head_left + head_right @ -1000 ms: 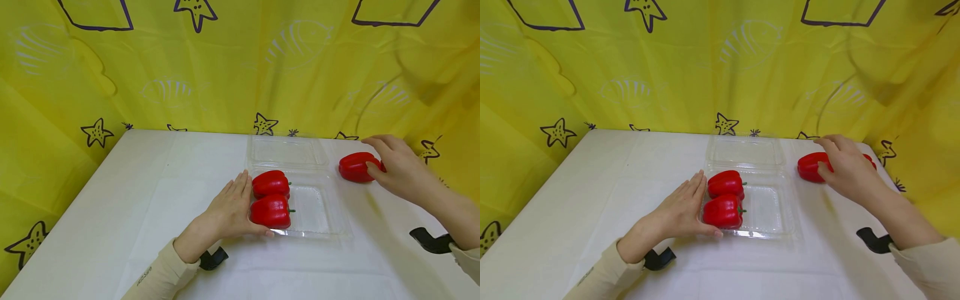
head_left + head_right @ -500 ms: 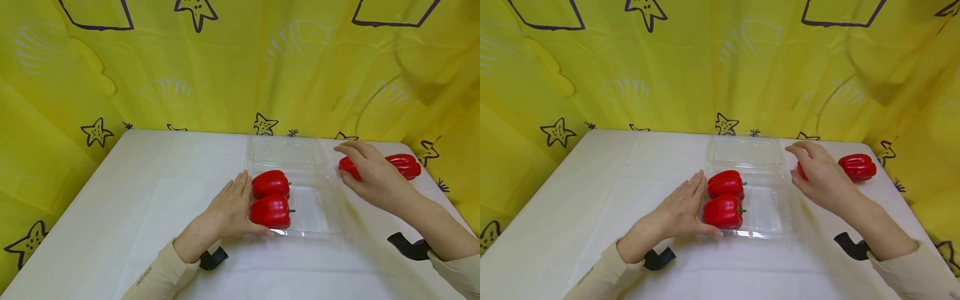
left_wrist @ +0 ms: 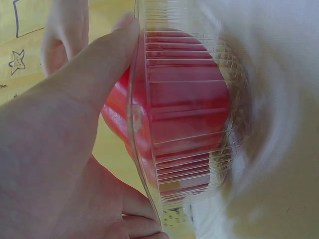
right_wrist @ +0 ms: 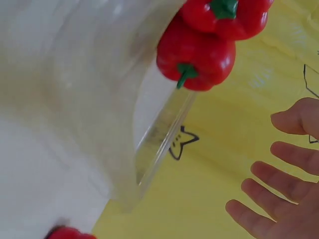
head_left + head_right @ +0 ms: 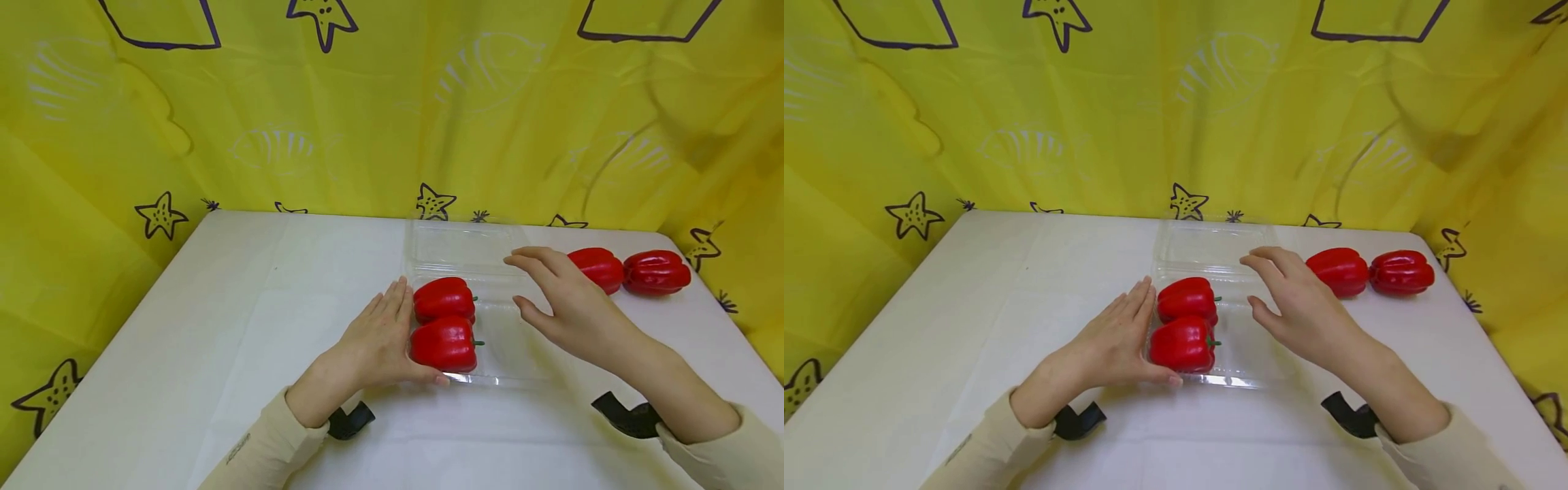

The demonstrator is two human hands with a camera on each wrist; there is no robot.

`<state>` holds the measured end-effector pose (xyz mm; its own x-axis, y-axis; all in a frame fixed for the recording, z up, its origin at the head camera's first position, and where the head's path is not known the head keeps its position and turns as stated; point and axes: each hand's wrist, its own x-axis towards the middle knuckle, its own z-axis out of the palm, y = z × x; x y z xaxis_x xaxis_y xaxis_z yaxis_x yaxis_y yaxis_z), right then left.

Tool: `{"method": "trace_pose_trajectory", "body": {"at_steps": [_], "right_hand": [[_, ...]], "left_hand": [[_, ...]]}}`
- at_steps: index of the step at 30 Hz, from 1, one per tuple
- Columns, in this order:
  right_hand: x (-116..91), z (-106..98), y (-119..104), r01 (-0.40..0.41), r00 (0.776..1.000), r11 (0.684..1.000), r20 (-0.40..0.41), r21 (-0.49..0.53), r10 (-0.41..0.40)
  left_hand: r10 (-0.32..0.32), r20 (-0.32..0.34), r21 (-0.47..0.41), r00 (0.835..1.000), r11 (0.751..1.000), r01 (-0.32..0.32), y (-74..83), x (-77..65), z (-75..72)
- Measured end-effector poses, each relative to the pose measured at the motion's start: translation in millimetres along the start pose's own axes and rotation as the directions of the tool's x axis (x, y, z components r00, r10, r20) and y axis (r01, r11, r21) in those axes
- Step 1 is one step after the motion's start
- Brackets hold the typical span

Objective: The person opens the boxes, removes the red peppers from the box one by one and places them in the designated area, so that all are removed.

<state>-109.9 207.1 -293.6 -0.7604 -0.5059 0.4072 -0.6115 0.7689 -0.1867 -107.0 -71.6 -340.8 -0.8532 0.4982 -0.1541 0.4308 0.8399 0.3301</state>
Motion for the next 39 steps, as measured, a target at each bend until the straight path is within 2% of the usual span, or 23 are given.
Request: {"method": "trace_pose_trajectory", "body": {"at_steps": [10,20,27,39], "right_hand": [[6,15,-23,0.05,0.998,0.997,0.029,0.067,-0.052],[4,33,-39,0.163,0.984,0.98,0.052,0.113,-0.17],[4,38,-48,0.128,0.979,0.983,0.141,0.134,-0.147],[6,43,-53,0.124,0.95,0.984,0.271,0.128,-0.155]], "left_hand": [[-0.004,0.006,0.005,1.0,1.0,0.003,0.9,1.0,-0.4],[0.009,0.003,0.018,1.0,1.0,-0.009,0.7,0.0,-1.1],[0.006,0.008,0.027,1.0,1.0,-0.006,1.0,-0.6,-0.4],[0.009,0.009,0.033,1.0,0.999,-0.01,0.7,-0.9,-0.6]]}}
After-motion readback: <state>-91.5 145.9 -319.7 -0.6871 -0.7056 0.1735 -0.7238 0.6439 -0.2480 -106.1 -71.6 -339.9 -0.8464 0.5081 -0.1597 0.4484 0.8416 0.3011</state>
